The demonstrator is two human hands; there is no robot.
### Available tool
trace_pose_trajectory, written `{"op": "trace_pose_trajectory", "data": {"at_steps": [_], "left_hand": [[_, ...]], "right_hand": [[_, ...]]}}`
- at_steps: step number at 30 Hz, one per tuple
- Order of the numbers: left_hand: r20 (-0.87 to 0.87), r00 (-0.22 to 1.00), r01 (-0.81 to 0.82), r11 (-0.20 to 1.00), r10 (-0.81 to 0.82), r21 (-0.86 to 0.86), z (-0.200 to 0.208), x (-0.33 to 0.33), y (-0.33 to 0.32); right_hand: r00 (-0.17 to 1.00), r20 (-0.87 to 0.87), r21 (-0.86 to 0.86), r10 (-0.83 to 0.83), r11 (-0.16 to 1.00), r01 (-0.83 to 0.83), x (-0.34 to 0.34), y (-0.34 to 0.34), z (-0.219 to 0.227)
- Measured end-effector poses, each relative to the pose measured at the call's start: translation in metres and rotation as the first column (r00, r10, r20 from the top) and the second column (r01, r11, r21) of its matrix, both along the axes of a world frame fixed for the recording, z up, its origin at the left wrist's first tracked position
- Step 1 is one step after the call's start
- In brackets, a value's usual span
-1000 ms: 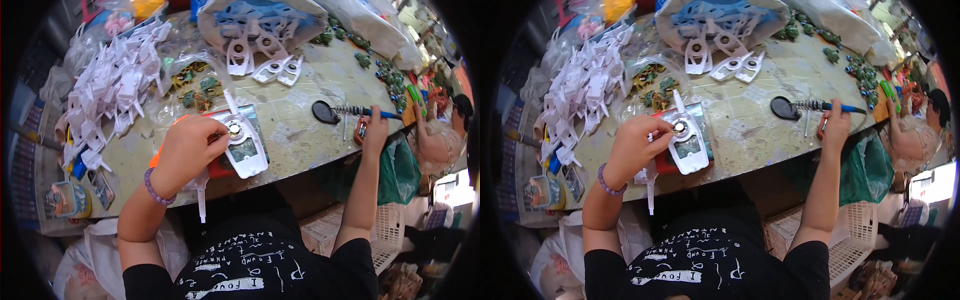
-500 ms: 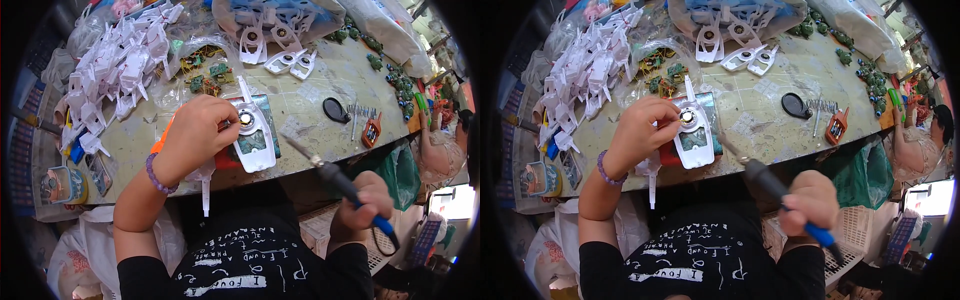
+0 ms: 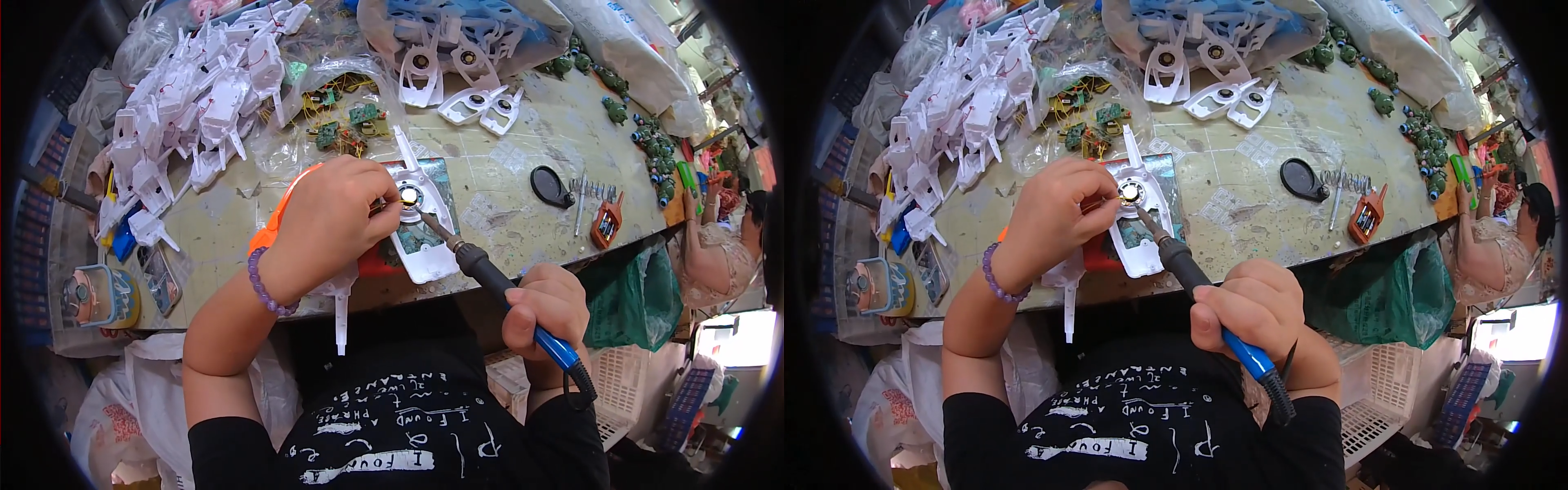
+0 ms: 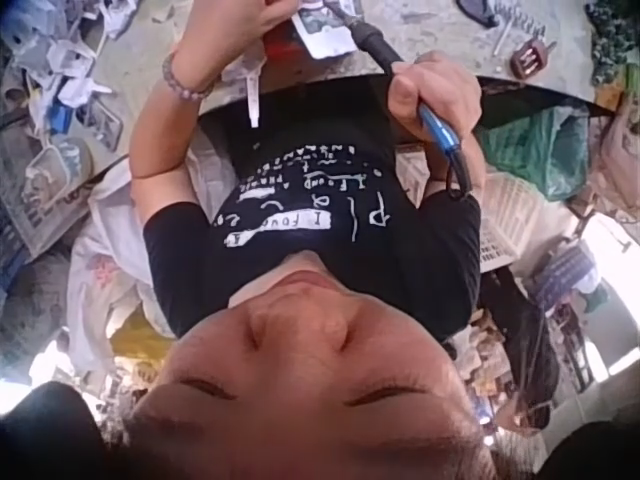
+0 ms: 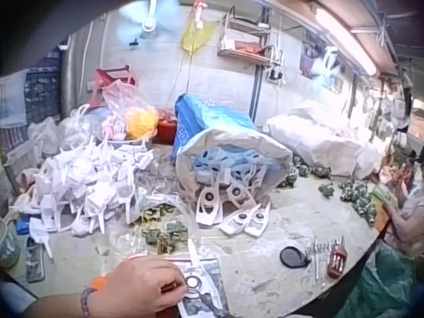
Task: Soldering wires and small electronic components onto a plastic toy frame.
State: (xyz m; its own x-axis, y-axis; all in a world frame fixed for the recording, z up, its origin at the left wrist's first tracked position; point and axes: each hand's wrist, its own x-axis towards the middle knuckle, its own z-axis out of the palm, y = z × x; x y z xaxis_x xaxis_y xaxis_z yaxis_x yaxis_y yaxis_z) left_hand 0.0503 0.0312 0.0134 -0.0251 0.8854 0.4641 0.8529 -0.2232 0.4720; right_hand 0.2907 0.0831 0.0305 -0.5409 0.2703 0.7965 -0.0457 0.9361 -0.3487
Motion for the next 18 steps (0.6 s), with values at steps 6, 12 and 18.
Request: {"op": "trace_pose_trajectory", "data": {"at_steps": [6, 12, 18], "left_hand": [[-0.003, 1.0, 0.004, 1.0, -0.004, 0.009, -0.0001, 0.0003, -0.0004], [-0.006, 1.0, 0.007, 1.0, -0.007, -0.006, 0.0019, 0.0016, -0.0006], [-0.016, 1.0, 0.001, 1.0, -0.001, 0.014, 0.0017, 0.0038, 0.0003]], "right_hand": [[0.999, 0.012, 0.006, 0.031, 1.0, -0.031, -0.0033, 0.0036, -0.002], [0.999, 0.016, -0.003, 0.04, 0.999, -0.04, -0.0035, 0.0037, -0.0003], [0.997, 0.02, 0.052, 0.076, 0.996, -0.077, -0.0027, 0.0054, -0.0012]]}}
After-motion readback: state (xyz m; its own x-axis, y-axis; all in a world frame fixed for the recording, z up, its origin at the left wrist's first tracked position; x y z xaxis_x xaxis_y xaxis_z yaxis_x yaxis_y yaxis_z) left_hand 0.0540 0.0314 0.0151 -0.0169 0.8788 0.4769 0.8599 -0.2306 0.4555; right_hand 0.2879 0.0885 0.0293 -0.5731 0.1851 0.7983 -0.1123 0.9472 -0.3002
